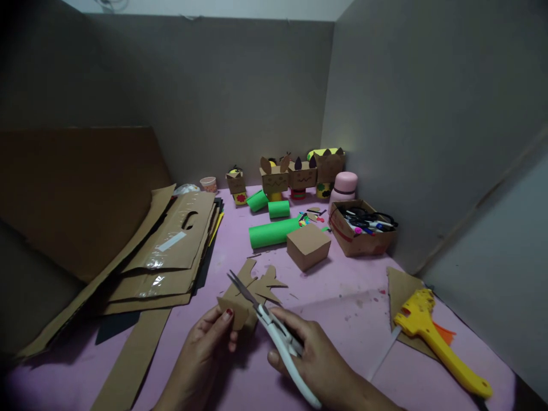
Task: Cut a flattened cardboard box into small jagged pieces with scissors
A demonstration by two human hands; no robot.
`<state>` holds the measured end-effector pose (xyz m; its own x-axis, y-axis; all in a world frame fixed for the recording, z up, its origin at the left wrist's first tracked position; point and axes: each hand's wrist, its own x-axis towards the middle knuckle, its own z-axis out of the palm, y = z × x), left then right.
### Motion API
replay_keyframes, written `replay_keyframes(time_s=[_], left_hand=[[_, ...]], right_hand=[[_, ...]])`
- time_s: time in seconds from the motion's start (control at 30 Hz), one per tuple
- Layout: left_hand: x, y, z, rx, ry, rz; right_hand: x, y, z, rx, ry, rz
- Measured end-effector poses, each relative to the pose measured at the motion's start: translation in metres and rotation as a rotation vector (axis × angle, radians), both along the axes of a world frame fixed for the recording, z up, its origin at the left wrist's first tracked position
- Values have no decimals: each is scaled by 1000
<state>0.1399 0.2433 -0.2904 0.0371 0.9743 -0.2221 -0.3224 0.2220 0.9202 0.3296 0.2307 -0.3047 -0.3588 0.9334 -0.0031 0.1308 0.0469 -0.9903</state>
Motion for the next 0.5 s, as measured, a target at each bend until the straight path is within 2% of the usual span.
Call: replay_keyframes(time_s=[0.13,0.33,0.5], left_hand=[[-2,0,3,41,-8,36],[-4,0,3,76,-31,69],[-4,-2,0,66,-2,89]], right_hand=[[-2,-2,5,69,-67,37],[-1,-1,5,169,-222,20],[-2,0,2,127,-168,6]])
